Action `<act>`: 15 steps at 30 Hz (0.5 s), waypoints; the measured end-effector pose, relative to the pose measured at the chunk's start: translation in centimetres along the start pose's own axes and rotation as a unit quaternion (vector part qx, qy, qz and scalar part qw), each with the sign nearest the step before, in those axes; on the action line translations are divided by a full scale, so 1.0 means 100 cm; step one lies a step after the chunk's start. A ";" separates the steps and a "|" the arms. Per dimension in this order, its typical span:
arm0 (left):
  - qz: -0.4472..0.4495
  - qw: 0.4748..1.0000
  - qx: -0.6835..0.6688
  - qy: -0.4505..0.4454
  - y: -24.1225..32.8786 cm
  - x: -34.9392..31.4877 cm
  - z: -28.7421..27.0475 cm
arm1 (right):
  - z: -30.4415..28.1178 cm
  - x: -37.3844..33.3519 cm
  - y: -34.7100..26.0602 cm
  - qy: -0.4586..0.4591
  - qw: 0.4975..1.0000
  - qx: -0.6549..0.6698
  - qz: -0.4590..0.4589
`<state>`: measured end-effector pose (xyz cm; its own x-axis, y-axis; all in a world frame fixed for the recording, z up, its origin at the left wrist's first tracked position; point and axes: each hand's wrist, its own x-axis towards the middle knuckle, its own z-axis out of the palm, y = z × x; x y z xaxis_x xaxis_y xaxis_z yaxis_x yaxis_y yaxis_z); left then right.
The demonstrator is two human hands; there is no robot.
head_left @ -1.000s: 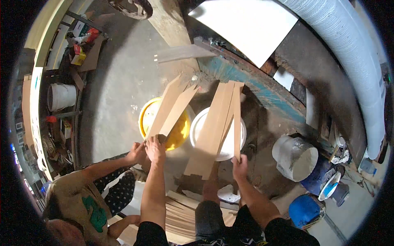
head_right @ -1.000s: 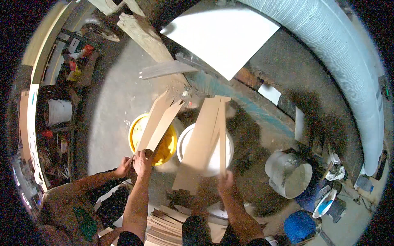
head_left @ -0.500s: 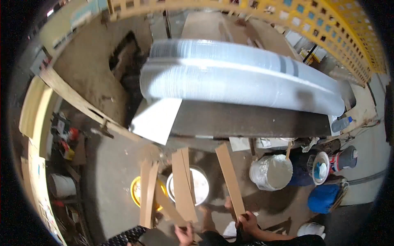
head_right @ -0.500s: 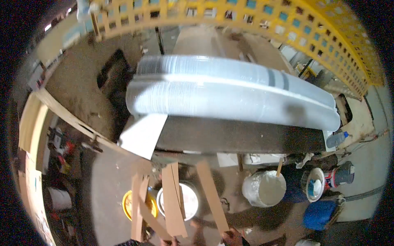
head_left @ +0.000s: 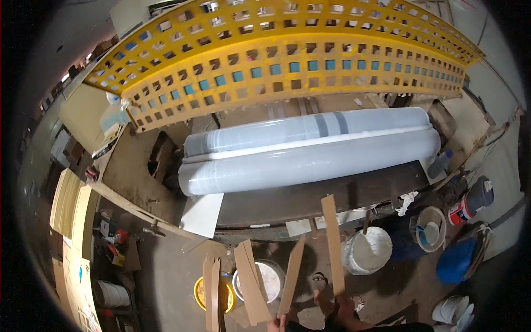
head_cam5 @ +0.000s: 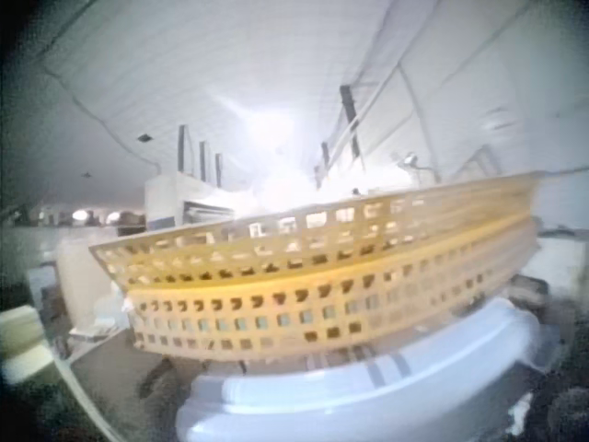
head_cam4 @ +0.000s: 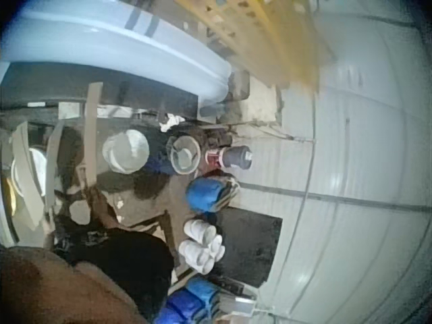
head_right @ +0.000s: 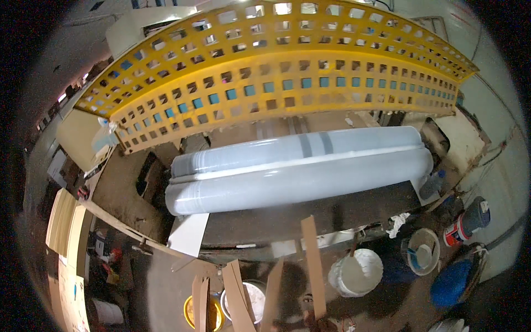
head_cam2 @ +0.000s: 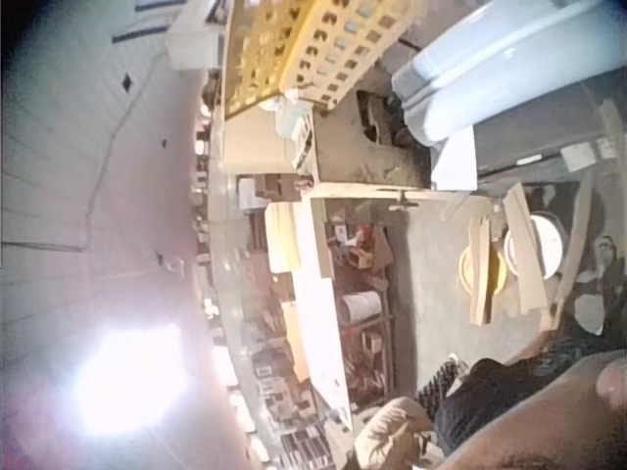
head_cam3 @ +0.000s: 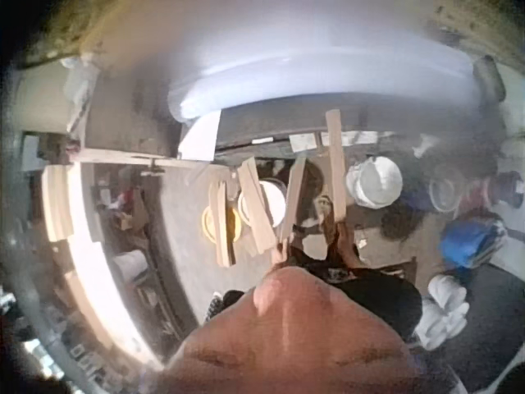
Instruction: The person applies glue to wooden slats and attaches them to cabinet panels on a workbench using a ruler for alignment, trims a piece with a utility knife, and later sorts a pile of slats on the floor with another person.
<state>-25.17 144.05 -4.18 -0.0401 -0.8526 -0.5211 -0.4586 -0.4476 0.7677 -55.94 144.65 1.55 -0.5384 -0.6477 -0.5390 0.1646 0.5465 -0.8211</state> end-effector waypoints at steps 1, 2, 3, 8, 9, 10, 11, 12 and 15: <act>0.022 1.000 0.005 -0.012 -0.004 0.009 0.002 | -0.005 0.004 -0.012 0.002 0.995 0.103 0.008; 0.046 0.999 0.009 -0.025 -0.007 0.021 0.004 | -0.016 0.009 -0.025 0.003 0.995 0.090 0.034; 0.087 0.995 0.025 -0.047 -0.027 0.040 0.004 | -0.023 0.012 -0.040 -0.003 0.995 0.088 0.035; 0.066 0.997 0.016 0.026 0.077 0.045 0.022 | -0.059 0.030 -0.059 -0.028 0.999 -0.029 0.021; 0.078 0.997 0.021 0.006 0.082 0.047 0.023 | -0.063 0.034 -0.055 -0.049 0.997 -0.060 0.019; 0.052 0.997 -0.063 -0.001 0.100 0.047 0.023 | -0.056 0.033 -0.065 -0.055 0.996 -0.065 0.019; 0.070 0.995 -0.038 0.059 0.118 0.049 0.024 | -0.042 0.031 -0.073 -0.087 0.994 -0.071 0.014; 0.011 0.996 -0.064 0.064 0.173 0.048 0.014 | -0.037 0.030 -0.078 -0.117 0.990 -0.077 0.011; -0.087 0.971 -0.216 0.049 0.183 0.079 0.006 | 0.000 0.095 0.009 -0.165 0.976 -0.117 -0.087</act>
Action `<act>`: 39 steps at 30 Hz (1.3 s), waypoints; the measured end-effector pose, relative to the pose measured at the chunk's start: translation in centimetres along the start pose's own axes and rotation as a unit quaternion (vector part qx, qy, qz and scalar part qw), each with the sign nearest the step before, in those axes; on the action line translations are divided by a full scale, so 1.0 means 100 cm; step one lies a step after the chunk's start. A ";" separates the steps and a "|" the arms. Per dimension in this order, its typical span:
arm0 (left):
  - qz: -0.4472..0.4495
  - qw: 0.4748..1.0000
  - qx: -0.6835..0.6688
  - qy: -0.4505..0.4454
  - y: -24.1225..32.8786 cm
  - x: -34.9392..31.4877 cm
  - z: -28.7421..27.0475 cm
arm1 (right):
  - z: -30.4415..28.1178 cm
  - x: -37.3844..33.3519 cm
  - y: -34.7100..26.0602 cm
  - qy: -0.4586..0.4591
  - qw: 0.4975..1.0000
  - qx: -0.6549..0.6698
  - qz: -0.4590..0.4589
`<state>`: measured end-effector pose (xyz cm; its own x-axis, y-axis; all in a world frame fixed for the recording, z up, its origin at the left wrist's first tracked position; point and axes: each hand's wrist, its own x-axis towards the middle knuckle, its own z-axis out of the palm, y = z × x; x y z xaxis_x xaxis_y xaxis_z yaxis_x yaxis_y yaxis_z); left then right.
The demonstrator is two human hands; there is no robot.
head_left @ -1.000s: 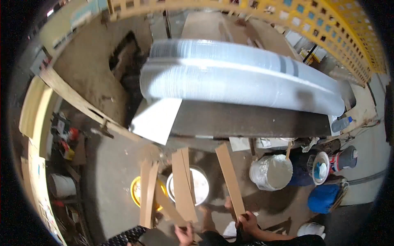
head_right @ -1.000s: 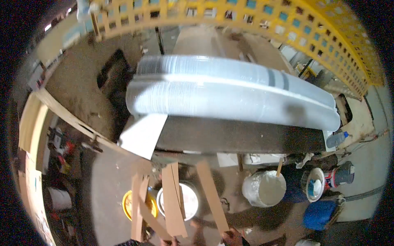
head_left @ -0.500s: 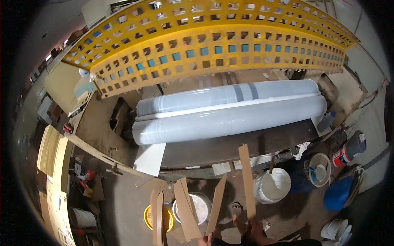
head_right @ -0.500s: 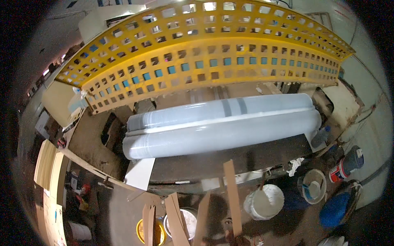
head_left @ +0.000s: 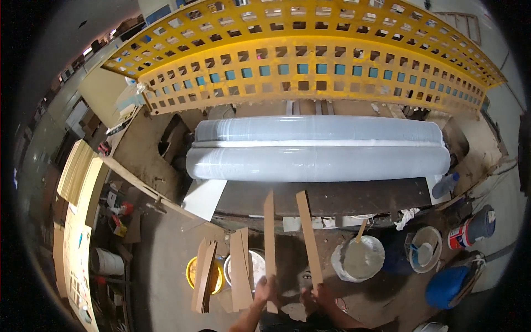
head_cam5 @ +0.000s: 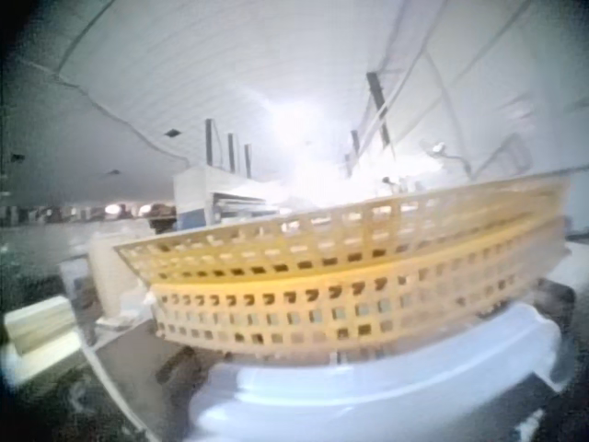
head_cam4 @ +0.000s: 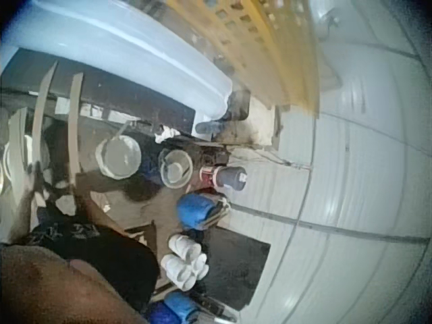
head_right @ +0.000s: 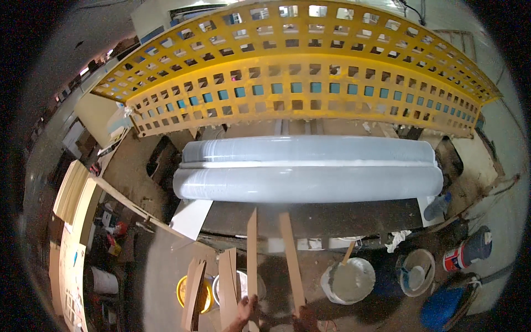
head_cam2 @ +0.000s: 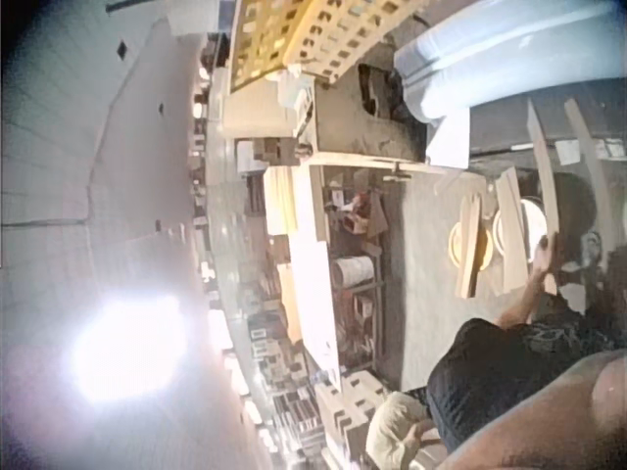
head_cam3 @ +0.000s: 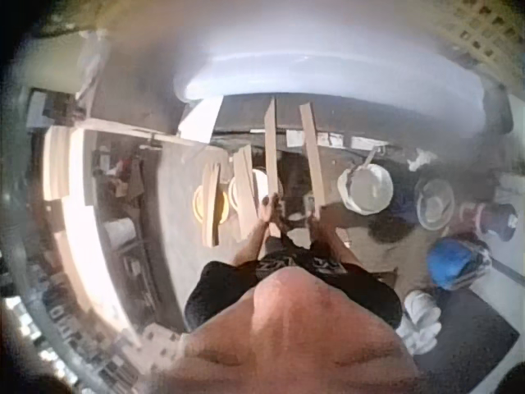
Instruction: The person applies glue to wooden slats and attaches them to cabinet panels on a workbench using a ruler for alignment, trims a piece with a utility knife, and later sorts a pile of slats on the floor with another person.
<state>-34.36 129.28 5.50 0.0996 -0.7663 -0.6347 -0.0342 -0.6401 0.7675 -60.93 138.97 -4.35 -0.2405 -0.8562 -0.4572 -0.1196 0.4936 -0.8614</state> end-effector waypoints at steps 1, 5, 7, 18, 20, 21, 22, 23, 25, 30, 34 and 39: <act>-0.007 1.000 -0.018 0.007 0.030 -0.003 0.005 | 0.012 0.013 0.011 0.032 0.975 -0.187 -0.118; -0.054 0.974 -0.218 -0.018 0.016 0.008 -0.024 | 0.014 -0.005 -0.155 -0.012 0.878 -0.235 -0.418; -0.083 0.992 -0.085 -0.031 -0.021 -0.009 -0.039 | 0.019 0.013 -0.038 -0.132 0.981 0.118 -0.076; 0.042 0.997 -0.017 0.063 0.029 -0.007 -0.031 | 0.031 0.015 -0.043 -0.217 0.958 0.161 0.098; 0.042 0.995 0.001 0.090 0.031 0.029 -0.033 | 0.059 0.023 -0.080 -0.153 0.964 0.214 -0.032; 0.037 0.991 0.040 0.126 0.019 0.057 -0.039 | 0.069 0.028 -0.098 -0.163 0.964 0.208 -0.034; 0.051 0.988 0.052 0.139 0.018 0.074 -0.044 | 0.078 0.037 -0.117 -0.142 0.985 0.099 -0.028; 0.077 0.982 0.126 0.118 0.075 0.063 -0.030 | 0.075 0.049 -0.133 -0.089 0.996 -0.004 -0.013; 0.060 0.989 0.076 0.110 0.142 0.053 -0.011 | 0.078 0.080 -0.153 -0.112 0.989 0.081 -0.049; 0.115 0.977 0.136 0.117 0.166 0.107 -0.008 | 0.097 0.162 -0.194 -0.070 0.995 0.075 0.004; 0.256 0.918 0.265 0.148 0.196 0.096 -0.022 | 0.090 0.197 -0.198 -0.098 0.987 0.096 0.082; 0.130 0.949 0.222 0.181 0.122 0.046 -0.067 | 0.051 0.155 -0.169 -0.187 0.946 0.189 0.186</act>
<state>-27.70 118.28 12.57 0.3629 -0.8839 -0.2950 -0.5117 -0.4536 0.7297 -57.74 116.59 2.01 0.1677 -0.6622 -0.7303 0.2761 0.7427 -0.6101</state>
